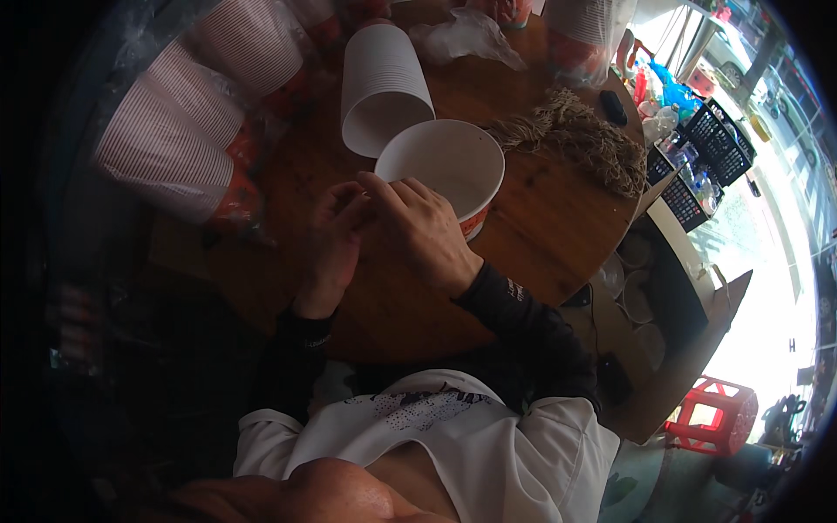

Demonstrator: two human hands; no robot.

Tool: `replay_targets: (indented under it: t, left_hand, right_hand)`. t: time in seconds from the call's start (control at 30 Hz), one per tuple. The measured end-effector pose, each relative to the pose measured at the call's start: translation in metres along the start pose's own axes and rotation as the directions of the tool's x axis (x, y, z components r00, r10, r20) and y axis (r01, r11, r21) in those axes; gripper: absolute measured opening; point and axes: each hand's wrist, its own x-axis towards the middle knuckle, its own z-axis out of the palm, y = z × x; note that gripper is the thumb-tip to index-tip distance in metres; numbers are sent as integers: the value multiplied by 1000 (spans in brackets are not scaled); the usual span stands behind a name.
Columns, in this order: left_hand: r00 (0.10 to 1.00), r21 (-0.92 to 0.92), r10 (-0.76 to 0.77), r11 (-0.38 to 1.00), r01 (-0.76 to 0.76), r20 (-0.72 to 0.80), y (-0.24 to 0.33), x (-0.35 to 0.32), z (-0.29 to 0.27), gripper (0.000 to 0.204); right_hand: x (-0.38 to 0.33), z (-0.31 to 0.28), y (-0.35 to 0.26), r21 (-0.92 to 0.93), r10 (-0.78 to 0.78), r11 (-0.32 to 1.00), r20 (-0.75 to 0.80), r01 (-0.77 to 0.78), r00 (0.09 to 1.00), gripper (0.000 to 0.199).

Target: The person removes the plastic wrap from a stack of paper buckets and attaches a string handle onto a paper bucket by threading and tying a cord through its holes.

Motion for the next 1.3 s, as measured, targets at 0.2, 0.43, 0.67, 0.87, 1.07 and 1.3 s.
replay_targets:
  t: [0.2,0.43,0.67,0.87,1.07,1.3]
  left_hand:
    - [990,167,133,976,-139,47,0,-6,9,21]
    - [887,530,380,711,-462,263,1,-7,2,25]
    - [970,352,191,906,-234,153,5,-2,10,29]
    - [961,212,151,956,-201,230,2,-1,9,41]
    - [969,341,105,923,-178,221,-3,2,10,45]
    - [957,306,150,925,-225,249,-10,4,11,46]
  right_hand:
    - [-7,2,5,-65,-13,998,0,13,1000,58]
    - [6,-11,3,68,3,998,38,-5,999,42]
    - [11,-8,8,377,341,874,-25,-307,940,25]
    - [12,-7,26,468,402,808,6,-358,916,30]
    - [18,-12,24,526,376,777,51,-344,925,32]
    - [25,-16,23,600,407,720,44,-350,912,30]
